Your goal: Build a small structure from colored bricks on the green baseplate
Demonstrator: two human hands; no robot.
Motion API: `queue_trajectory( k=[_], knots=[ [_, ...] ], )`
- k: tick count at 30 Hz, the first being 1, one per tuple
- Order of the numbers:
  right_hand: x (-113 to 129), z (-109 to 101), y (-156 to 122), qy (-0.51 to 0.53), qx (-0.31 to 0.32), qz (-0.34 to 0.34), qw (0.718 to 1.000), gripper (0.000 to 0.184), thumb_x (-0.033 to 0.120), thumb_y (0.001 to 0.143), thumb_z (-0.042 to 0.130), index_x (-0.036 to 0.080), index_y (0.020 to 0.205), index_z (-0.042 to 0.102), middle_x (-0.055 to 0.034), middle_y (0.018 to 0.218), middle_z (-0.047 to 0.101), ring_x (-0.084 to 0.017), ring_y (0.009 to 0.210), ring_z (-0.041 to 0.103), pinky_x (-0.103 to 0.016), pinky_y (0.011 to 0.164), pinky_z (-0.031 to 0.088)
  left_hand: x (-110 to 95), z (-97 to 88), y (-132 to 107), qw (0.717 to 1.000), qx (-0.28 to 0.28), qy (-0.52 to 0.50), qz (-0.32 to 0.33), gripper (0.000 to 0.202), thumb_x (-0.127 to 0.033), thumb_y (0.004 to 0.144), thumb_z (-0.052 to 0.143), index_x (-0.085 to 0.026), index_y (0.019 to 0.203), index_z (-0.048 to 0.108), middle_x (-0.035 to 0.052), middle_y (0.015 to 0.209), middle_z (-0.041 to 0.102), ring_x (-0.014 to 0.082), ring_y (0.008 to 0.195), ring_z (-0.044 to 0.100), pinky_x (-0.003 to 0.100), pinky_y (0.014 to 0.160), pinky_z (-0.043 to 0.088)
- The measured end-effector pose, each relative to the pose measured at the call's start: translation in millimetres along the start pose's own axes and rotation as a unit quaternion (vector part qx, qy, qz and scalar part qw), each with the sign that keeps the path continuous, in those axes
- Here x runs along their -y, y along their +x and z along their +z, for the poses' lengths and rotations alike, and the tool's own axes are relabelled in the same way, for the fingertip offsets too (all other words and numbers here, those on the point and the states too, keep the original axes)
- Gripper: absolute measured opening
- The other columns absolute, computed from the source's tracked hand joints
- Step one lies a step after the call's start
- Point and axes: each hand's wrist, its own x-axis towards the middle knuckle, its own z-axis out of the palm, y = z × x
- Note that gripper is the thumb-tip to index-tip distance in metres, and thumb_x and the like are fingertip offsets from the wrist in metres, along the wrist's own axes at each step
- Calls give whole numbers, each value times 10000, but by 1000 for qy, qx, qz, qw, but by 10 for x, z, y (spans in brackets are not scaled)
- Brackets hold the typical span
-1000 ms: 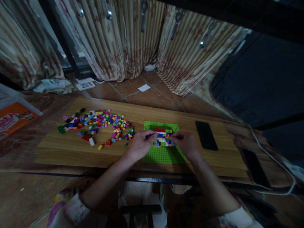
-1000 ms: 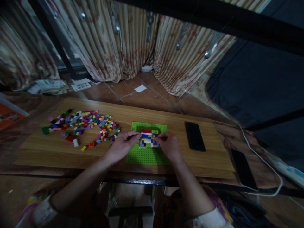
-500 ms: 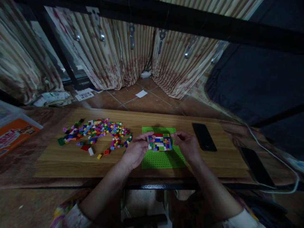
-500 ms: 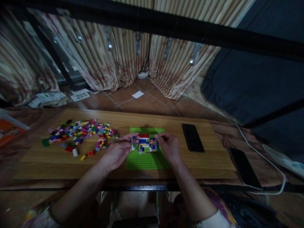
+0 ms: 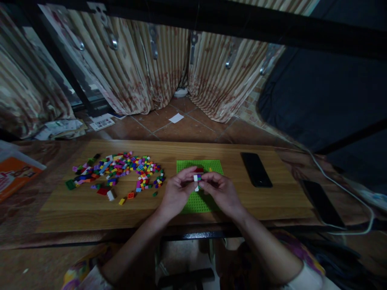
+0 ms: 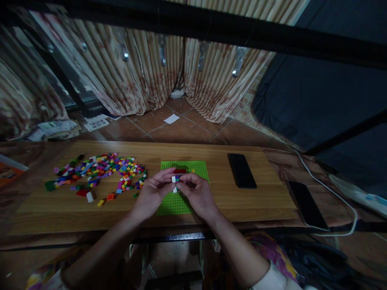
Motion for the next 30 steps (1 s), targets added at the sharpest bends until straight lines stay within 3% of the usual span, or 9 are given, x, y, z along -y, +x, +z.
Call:
queue_trajectory(
  k=[6,12,18,23,30],
  knots=[
    [30,-7,14,20,3,-2,1000,219,388,721,689,187,809,677,-1,692,651,-107,577,539,-225,548,444,3,-26,-4,998,17,68,9,354,-235,719,704,-170,1062,644,34,856,711,157,805,647,283,779,497],
    [60,20,-5,47,14,17,999,229,413,698,711,185,712,695,10,600,633,-97,519,525,-225,515,443,22,11,-37,996,21,87,24,223,-205,744,662,-167,963,684,38,875,702,155,820,635,273,772,490],
    [-2,-45,69,151,-58,69,984,260,419,602,782,195,706,700,16,589,641,-94,473,532,-261,514,492,-13,-1,-29,999,2,45,-14,228,-205,737,647,-166,955,703,50,933,715,162,822,635,274,760,489],
    [-32,-263,194,66,-113,40,991,266,367,553,804,188,729,717,-7,661,681,-122,549,583,-267,531,507,-47,-39,-8,996,-49,8,-70,231,-221,727,650,-160,944,701,34,858,709,141,729,620,258,693,486],
    [-127,-431,209,-47,-80,3,996,235,341,668,703,179,836,724,-43,795,715,-161,675,634,-289,631,514,-65,-103,26,990,-105,20,-91,232,-215,700,653,-166,919,713,21,778,685,140,698,604,250,647,478]
  ],
)
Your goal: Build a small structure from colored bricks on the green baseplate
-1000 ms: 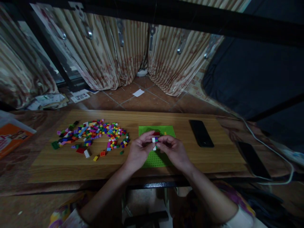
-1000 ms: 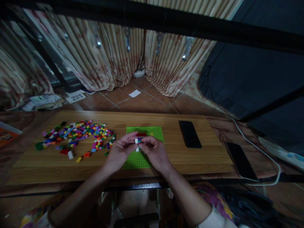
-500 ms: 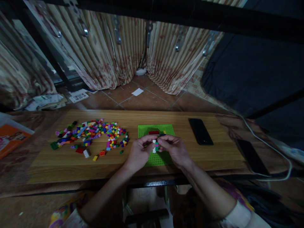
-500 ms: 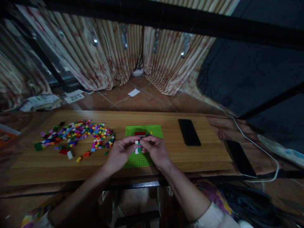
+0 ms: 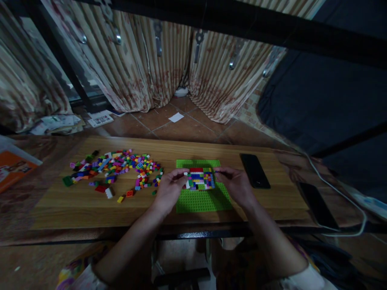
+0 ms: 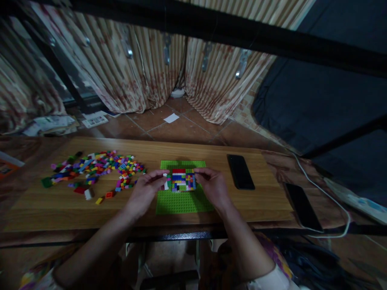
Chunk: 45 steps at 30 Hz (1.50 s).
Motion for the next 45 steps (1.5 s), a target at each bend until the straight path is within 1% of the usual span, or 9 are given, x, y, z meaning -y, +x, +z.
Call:
queue_trajectory(
  k=[4,6,12,16,25,29,36,41,45],
  knots=[
    [-30,44,-48,-92,26,-65,993,187,299,767,617,191,880,721,-58,895,713,-186,800,656,-311,732,511,-4,-25,24,1000,-8,-3,3,220,-221,686,658,-162,890,710,19,779,677,136,687,593,243,625,474],
    [-10,81,-79,-150,27,-104,983,162,268,795,594,203,879,716,-49,890,711,-182,796,654,-308,735,504,-4,-42,41,1000,-14,4,1,223,-220,679,656,-159,888,707,18,776,676,133,675,587,239,615,471],
    [56,206,-115,-286,55,-213,933,130,198,841,569,211,873,695,-44,873,702,-193,819,633,-328,765,487,43,-76,84,997,-12,71,-17,275,-194,708,593,-150,959,695,26,770,683,136,657,592,225,585,456],
    [44,253,-96,-334,71,-262,903,124,179,853,568,214,861,686,-42,841,690,-196,806,611,-331,763,479,101,-75,88,989,2,147,-23,295,-174,726,563,-152,991,692,29,772,689,126,633,588,212,564,438],
    [19,366,-179,-302,99,-293,902,124,150,862,557,217,870,661,-25,855,692,-187,816,611,-323,772,470,162,-118,99,958,40,285,-11,323,-180,774,478,-173,1013,695,24,793,709,129,652,612,216,587,443],
    [0,427,-192,-291,88,-301,904,118,143,860,564,216,865,657,-24,857,693,-185,815,605,-319,775,469,150,-131,85,938,50,342,12,347,-186,790,450,-192,1029,701,19,841,723,140,712,628,226,644,460],
    [-47,529,-181,-297,68,-332,893,144,166,884,536,195,867,676,-54,883,675,-194,849,583,-331,794,471,87,-106,13,930,58,362,35,374,-188,807,423,-198,1060,699,8,916,731,145,802,645,228,751,473],
    [-82,565,-177,-314,43,-327,890,158,186,884,544,193,837,695,-61,871,651,-198,840,568,-341,788,470,60,-88,-46,928,55,368,35,390,-190,825,413,-188,1106,683,33,1035,720,150,918,652,237,852,466],
    [-82,559,-199,-324,31,-325,888,172,195,889,537,191,854,705,-61,851,638,-200,829,555,-346,776,470,68,-69,-94,915,55,395,55,397,-194,839,409,-185,1137,670,46,1100,701,162,1009,636,253,938,438]
  ],
)
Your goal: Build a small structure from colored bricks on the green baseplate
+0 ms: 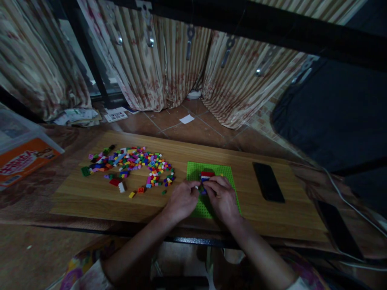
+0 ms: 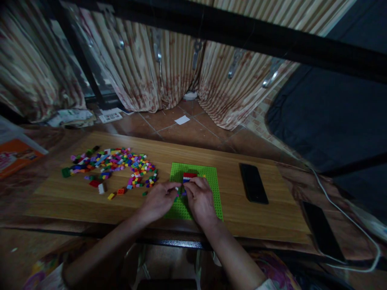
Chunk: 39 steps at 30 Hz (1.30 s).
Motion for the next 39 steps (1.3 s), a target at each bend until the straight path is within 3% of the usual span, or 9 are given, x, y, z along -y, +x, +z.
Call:
queue_trajectory(
  k=[8,17,23,33,39],
  knots=[
    [-11,43,-62,16,-13,3,1000,215,216,909,501,210,942,713,-68,917,644,-196,863,563,-337,760,486,-14,33,-49,999,4,35,27,406,-180,852,394,-183,1166,651,62,1106,696,174,1017,633,274,944,442],
    [-12,26,-28,96,-5,59,994,155,207,862,562,244,850,712,-47,912,644,-191,872,591,-346,776,494,-8,4,-33,999,11,10,29,408,-184,842,414,-191,1185,636,51,1080,704,178,1014,629,278,933,448],
    [-47,35,-14,105,-5,75,992,136,194,840,584,237,912,691,-50,932,647,-196,896,592,-362,807,491,26,42,-33,1000,5,2,25,393,-194,839,431,-198,1172,640,48,1115,693,168,1015,631,268,945,443],
    [-58,19,-16,43,-6,16,999,147,215,871,558,230,875,704,-53,901,635,-199,865,566,-353,771,485,1,19,-21,1000,10,7,19,387,-190,843,422,-183,1158,647,59,1078,703,174,993,634,276,923,449],
    [18,8,-5,11,14,3,1000,177,201,897,508,211,867,683,-60,903,646,-209,868,557,-385,837,458,-13,1,-19,1000,17,17,15,389,-200,843,428,-184,1168,641,59,992,720,182,954,638,283,887,459]
  ],
)
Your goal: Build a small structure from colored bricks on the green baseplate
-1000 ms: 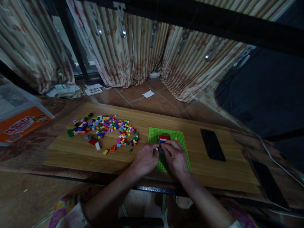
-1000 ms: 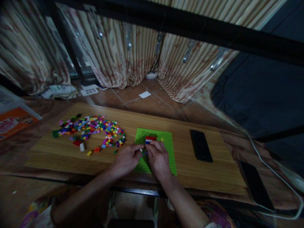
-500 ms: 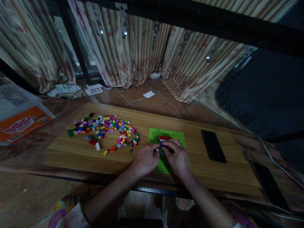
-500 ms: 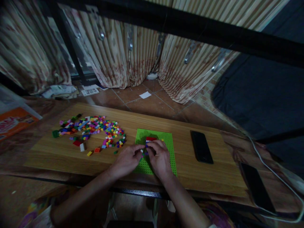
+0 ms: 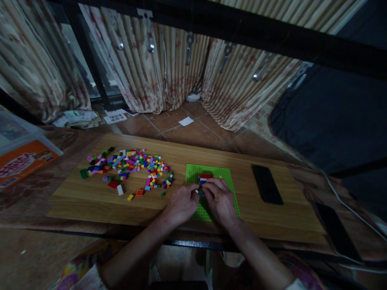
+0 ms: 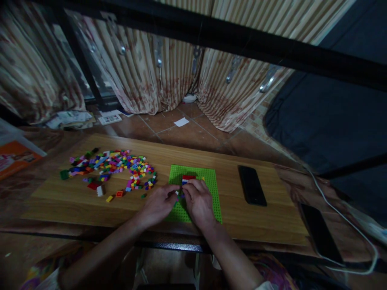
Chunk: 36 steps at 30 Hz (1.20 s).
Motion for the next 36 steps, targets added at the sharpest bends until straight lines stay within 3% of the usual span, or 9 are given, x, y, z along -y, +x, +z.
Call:
queue_trajectory(
  k=[10,19,28,36],
  knots=[
    [-362,-526,17,17,-50,121,991,169,327,846,564,202,826,675,-65,892,637,-218,849,596,-363,757,486,-8,-52,12,1000,5,7,-13,393,-201,844,417,-184,1163,645,54,977,721,183,917,649,283,872,467],
    [-322,-245,-11,5,-7,45,999,142,251,861,546,229,840,684,-59,944,634,-214,910,573,-384,818,482,-9,-44,29,1000,-2,14,-13,365,-192,831,444,-201,1119,668,46,983,718,178,899,648,275,864,464],
    [-368,-315,-42,-41,-12,40,998,162,236,864,534,222,850,694,-74,943,633,-229,915,563,-390,810,482,8,-48,26,1000,-2,6,-8,368,-202,830,443,-196,1122,666,48,968,721,175,876,650,283,855,468],
    [-332,-257,-56,-36,-25,63,997,139,201,815,557,215,837,693,-77,941,628,-223,903,584,-380,815,489,-11,-60,14,1000,-3,15,-10,365,-203,816,453,-207,1111,668,46,979,720,176,862,650,289,854,469]
  ],
)
